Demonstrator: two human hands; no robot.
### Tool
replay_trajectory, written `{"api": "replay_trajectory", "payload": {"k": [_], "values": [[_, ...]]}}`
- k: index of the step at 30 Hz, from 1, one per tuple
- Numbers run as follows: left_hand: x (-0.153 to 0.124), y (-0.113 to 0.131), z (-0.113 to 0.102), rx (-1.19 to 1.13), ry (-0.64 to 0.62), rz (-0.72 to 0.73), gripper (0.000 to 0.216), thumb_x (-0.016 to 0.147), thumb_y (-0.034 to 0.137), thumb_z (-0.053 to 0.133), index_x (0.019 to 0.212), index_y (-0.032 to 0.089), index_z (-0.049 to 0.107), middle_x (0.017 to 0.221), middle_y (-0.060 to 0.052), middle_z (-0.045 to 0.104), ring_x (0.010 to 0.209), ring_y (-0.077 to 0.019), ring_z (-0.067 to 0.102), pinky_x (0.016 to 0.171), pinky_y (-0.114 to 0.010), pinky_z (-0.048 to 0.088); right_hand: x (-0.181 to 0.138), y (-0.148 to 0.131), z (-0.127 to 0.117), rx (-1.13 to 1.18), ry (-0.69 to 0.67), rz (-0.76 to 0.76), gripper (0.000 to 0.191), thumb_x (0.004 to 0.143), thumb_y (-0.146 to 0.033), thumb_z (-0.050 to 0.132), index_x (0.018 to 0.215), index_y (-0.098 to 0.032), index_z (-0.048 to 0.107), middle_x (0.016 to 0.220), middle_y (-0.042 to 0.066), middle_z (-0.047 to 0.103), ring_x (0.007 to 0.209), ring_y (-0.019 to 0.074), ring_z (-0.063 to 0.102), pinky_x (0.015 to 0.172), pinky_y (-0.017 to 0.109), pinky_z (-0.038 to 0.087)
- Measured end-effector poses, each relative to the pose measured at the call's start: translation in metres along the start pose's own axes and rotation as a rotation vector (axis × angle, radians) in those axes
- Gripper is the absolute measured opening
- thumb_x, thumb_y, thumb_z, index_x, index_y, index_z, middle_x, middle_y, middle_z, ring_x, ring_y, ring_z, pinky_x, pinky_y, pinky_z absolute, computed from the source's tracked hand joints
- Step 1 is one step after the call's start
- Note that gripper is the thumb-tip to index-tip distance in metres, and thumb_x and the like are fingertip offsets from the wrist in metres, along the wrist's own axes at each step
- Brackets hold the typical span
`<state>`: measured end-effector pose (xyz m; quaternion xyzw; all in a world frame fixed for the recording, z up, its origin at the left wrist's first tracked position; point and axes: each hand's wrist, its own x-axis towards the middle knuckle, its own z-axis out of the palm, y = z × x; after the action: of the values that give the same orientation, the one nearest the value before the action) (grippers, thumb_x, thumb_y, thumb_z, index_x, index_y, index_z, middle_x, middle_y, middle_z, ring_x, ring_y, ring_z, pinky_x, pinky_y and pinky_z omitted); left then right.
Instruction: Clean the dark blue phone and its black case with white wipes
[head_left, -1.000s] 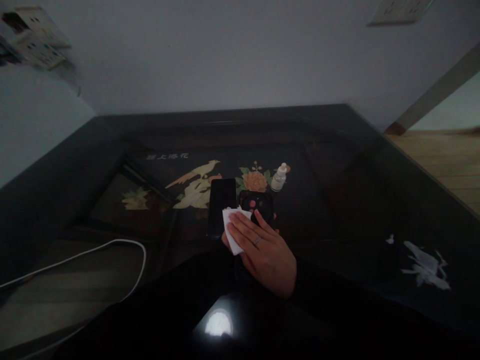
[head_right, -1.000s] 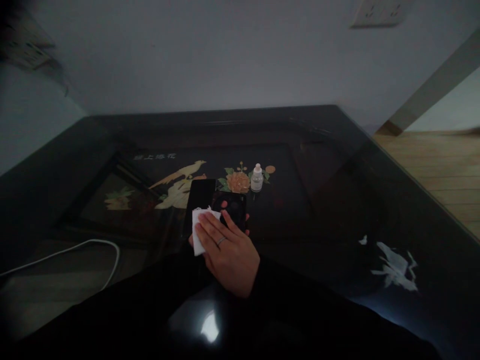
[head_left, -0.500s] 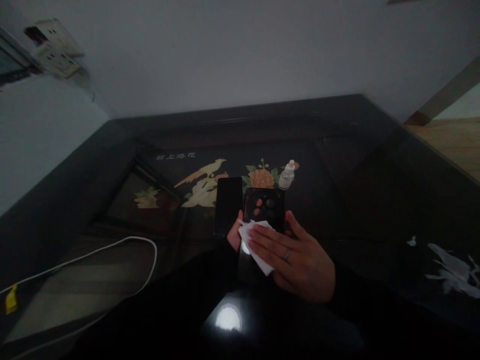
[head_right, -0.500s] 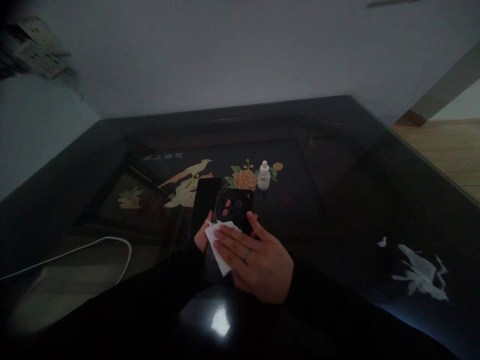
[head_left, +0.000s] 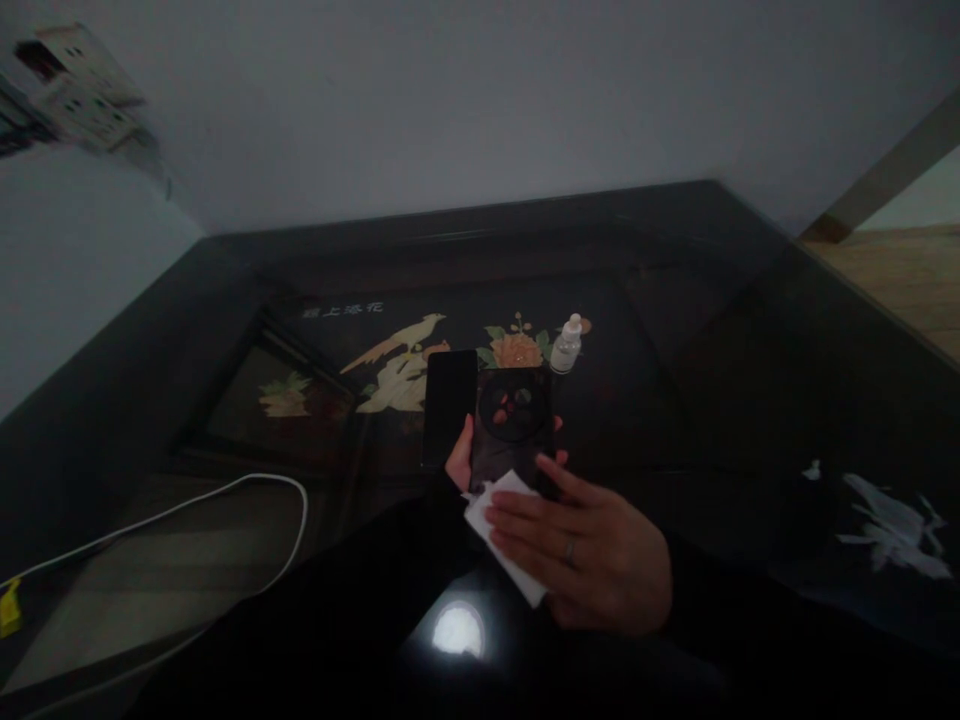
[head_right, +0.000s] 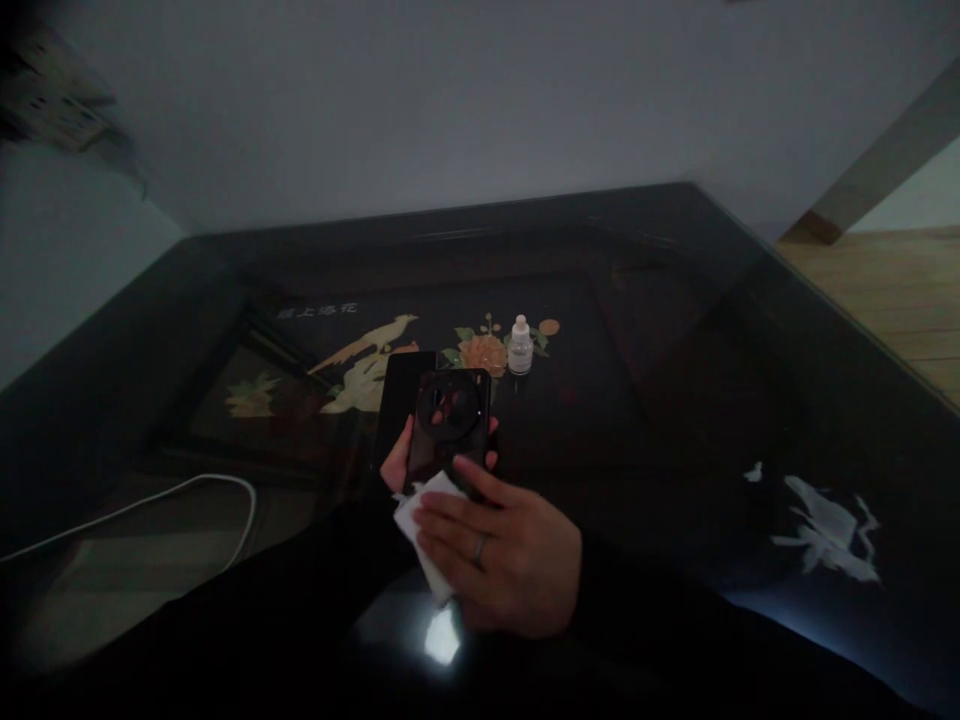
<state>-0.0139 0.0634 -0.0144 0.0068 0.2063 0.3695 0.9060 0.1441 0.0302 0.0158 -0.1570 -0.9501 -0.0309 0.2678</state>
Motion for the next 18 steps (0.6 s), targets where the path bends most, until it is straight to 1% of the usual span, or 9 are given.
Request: {"api": "replay_trajectory", "payload": {"k": [2,4,7,9,12,13,15,17,18], "values": [[0.002,0.0,-0.004,-0.004,0.02,0.013,0.078,0.081,0.063,0.023,0.136,0.009,0.032,0.097,-0.012,0.064,0.081,-0.0209,0.059,0.076,-0.03,0.039,-0.002,0.008,-0.004,-0.029,0.025,0.041,0.035,0.088,-0.021,0.033,0.111,-0.009,0.057,0.114,0.01,0.062,0.118,0.0209,0.048,0.107,0.054,0.021],[0.003,0.0,-0.004,0.008,0.038,0.037,0.073,0.083,0.059,0.025,0.136,0.011,0.033,0.099,-0.012,0.064,0.079,-0.0209,0.059,0.076,-0.031,0.039,-0.004,0.012,-0.004,-0.016,0.079,0.06,0.037,0.088,-0.023,0.032,0.11,-0.008,0.057,0.112,0.012,0.063,0.116,0.022,0.05,0.106,0.056,0.022],[0.0,0.0,0.003,0.009,0.026,0.016,0.072,0.084,0.059,0.017,0.138,0.013,0.029,0.109,-0.012,0.061,0.084,-0.0242,0.059,0.075,-0.034,0.039,-0.005,0.009,-0.001,0.093,0.097,-0.049,0.042,0.091,-0.026,0.026,0.103,-0.005,0.06,0.109,0.012,0.064,0.115,0.0231,0.051,0.106,0.051,0.027],[-0.003,0.002,0.007,-0.039,0.003,-0.008,0.077,0.083,0.062,0.013,0.139,0.012,0.026,0.107,-0.011,0.062,0.084,-0.0242,0.06,0.072,-0.033,0.039,-0.007,0.007,-0.001,0.135,0.062,-0.123,0.043,0.092,-0.024,0.025,0.1,-0.005,0.062,0.109,0.012,0.065,0.113,0.0231,0.052,0.106,0.049,0.028],[-0.005,0.002,0.008,-0.112,-0.059,-0.082,0.086,0.079,0.068,0.014,0.138,0.007,0.028,0.099,-0.012,0.065,0.065,-0.0176,0.058,0.063,-0.029,0.038,-0.01,0.009,-0.004,0.116,0.064,-0.124,0.044,0.092,-0.027,0.025,0.097,-0.005,0.063,0.105,0.013,0.066,0.111,0.0235,0.054,0.105,0.05,0.03],[-0.005,0.003,0.007,-0.113,-0.074,-0.11,0.089,0.077,0.07,0.014,0.137,0.005,0.029,0.098,-0.014,0.065,0.063,-0.0169,0.057,0.062,-0.029,0.038,-0.011,0.01,-0.004,0.109,0.075,-0.117,0.046,0.093,-0.029,0.025,0.096,-0.005,0.063,0.104,0.013,0.067,0.111,0.0235,0.054,0.105,0.05,0.03],[-0.004,0.002,0.005,-0.087,-0.088,-0.125,0.089,0.078,0.07,0.013,0.137,0.005,0.028,0.103,-0.015,0.064,0.071,-0.0199,0.06,0.067,-0.03,0.039,-0.01,0.009,-0.002,0.109,0.079,-0.124,0.048,0.093,-0.031,0.023,0.096,-0.005,0.064,0.105,0.012,0.066,0.112,0.0226,0.054,0.105,0.047,0.031],[-0.003,0.002,0.004,-0.041,-0.089,-0.099,0.084,0.081,0.066,0.009,0.139,0.007,0.022,0.11,-0.014,0.061,0.087,-0.0255,0.061,0.077,-0.034,0.038,-0.005,0.003,0.005,0.109,0.047,-0.137,0.047,0.093,-0.028,0.022,0.101,-0.006,0.063,0.11,0.011,0.064,0.114,0.0221,0.052,0.106,0.047,0.029],[-0.003,0.002,0.004,-0.012,-0.096,-0.078,0.08,0.082,0.063,0.007,0.14,0.009,0.019,0.113,-0.013,0.06,0.092,-0.0271,0.06,0.082,-0.035,0.037,-0.002,-0.001,0.009,0.103,0.023,-0.133,0.046,0.093,-0.026,0.022,0.104,-0.006,0.061,0.113,0.01,0.062,0.116,0.0221,0.05,0.107,0.049,0.026]]}}
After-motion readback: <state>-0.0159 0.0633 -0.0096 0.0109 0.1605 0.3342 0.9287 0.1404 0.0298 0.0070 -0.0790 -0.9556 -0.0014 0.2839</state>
